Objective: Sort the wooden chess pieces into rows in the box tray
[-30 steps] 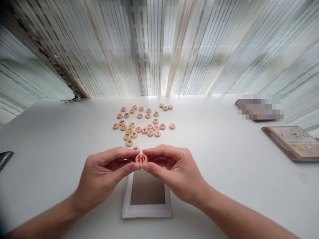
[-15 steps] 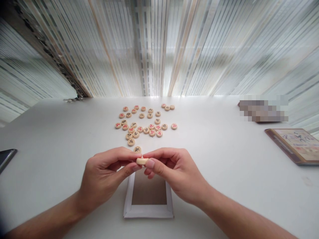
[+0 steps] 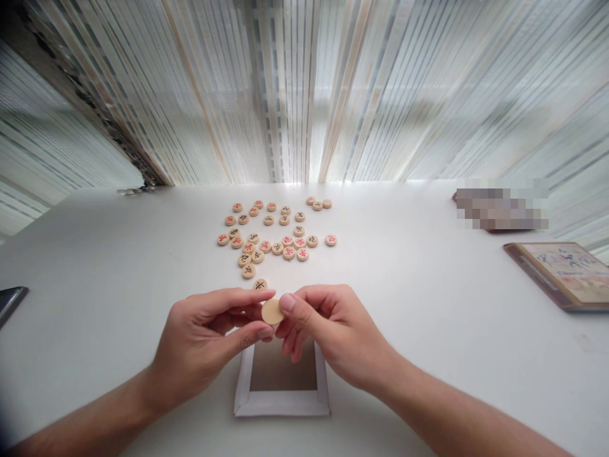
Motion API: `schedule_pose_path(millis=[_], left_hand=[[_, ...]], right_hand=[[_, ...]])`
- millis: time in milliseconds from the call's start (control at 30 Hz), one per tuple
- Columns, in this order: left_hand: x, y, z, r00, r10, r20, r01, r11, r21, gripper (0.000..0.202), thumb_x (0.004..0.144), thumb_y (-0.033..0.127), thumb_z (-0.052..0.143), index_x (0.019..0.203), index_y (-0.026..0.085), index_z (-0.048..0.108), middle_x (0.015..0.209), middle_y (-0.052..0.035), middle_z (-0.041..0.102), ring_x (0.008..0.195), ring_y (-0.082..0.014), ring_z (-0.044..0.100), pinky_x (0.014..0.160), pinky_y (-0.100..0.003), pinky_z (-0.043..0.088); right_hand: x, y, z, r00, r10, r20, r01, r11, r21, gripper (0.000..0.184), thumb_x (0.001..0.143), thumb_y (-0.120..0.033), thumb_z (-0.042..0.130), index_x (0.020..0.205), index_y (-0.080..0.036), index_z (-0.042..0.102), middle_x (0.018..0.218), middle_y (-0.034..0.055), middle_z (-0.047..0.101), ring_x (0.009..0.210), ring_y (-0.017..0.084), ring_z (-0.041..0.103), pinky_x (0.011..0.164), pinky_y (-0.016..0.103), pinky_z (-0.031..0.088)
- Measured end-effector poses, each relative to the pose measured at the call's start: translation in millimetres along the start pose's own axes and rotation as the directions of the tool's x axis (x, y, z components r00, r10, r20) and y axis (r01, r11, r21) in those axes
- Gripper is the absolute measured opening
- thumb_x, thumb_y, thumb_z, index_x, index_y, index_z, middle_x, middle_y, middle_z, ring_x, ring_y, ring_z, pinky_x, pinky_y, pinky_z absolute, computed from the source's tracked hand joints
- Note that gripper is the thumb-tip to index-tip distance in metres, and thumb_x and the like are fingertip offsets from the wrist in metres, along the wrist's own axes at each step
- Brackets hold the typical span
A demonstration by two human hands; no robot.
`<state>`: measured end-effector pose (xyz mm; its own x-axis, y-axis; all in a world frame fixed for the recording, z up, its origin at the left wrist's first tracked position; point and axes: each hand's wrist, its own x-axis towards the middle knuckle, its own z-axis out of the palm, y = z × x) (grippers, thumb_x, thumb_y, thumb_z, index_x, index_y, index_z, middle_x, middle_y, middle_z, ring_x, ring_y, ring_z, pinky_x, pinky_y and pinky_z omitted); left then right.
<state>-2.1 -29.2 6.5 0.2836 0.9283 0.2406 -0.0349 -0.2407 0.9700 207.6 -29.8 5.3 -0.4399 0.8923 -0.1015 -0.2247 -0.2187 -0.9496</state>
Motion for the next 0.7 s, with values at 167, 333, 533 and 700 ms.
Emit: schedule_pose_path(millis=[167, 333, 533, 700], left_hand=[[1.0, 1.4, 2.4, 0.999, -0.034, 0.037, 0.036, 0.998, -0.044, 0.027, 0.085, 0.006, 0.085, 0.110, 0.016, 0.085, 0.089, -0.0043, 0.086, 0.078, -0.0169, 0.084, 0.074, -0.021, 0.070], [0.7, 2.2, 4.6, 0.997, 0.058, 0.060, -0.062, 0.996, 0.059, 0.025, 0.087, 0.003, 0.081, 0.108, 0.015, 0.083, 0.091, -0.0051, 0.086, 0.077, -0.0165, 0.083, 0.073, -0.021, 0.070], [1.0, 3.3, 3.9, 0.989, 0.091, 0.118, -0.104, 0.989, 0.106, 0.023, 0.089, 0.005, 0.079, 0.108, 0.017, 0.083, 0.087, -0.0052, 0.086, 0.076, -0.0181, 0.083, 0.071, -0.023, 0.070], [1.9, 3.2, 2.4, 0.998, 0.012, 0.068, -0.013, 1.000, 0.017, 0.026, 0.085, 0.005, 0.083, 0.110, 0.016, 0.083, 0.092, -0.0052, 0.086, 0.079, -0.0177, 0.083, 0.076, -0.023, 0.070]], right_hand=[[-2.9, -2.0, 3.4, 0.998, 0.049, -0.050, -0.048, 0.998, 0.034, 0.029, 0.081, -0.037, 0.096, 0.095, -0.016, 0.081, 0.068, 0.0002, 0.071, 0.058, 0.011, 0.064, 0.056, 0.020, 0.056], [-2.6, -3.6, 6.4, 0.991, 0.094, -0.095, -0.090, 0.995, 0.046, 0.035, 0.067, -0.030, 0.104, 0.085, -0.015, 0.078, 0.062, -0.0015, 0.067, 0.054, 0.010, 0.059, 0.048, 0.018, 0.049], [-0.8, -4.0, 4.5, 0.996, 0.057, -0.066, -0.056, 0.998, 0.009, 0.030, 0.079, -0.038, 0.096, 0.079, -0.015, 0.078, 0.058, -0.0013, 0.065, 0.051, 0.010, 0.056, 0.048, 0.019, 0.048], [-0.1, -2.2, 0.4, 1.000, 0.027, -0.010, -0.026, 0.996, 0.085, 0.028, 0.093, -0.042, 0.085, 0.085, -0.015, 0.080, 0.063, 0.0018, 0.069, 0.057, 0.011, 0.063, 0.054, 0.021, 0.052]])
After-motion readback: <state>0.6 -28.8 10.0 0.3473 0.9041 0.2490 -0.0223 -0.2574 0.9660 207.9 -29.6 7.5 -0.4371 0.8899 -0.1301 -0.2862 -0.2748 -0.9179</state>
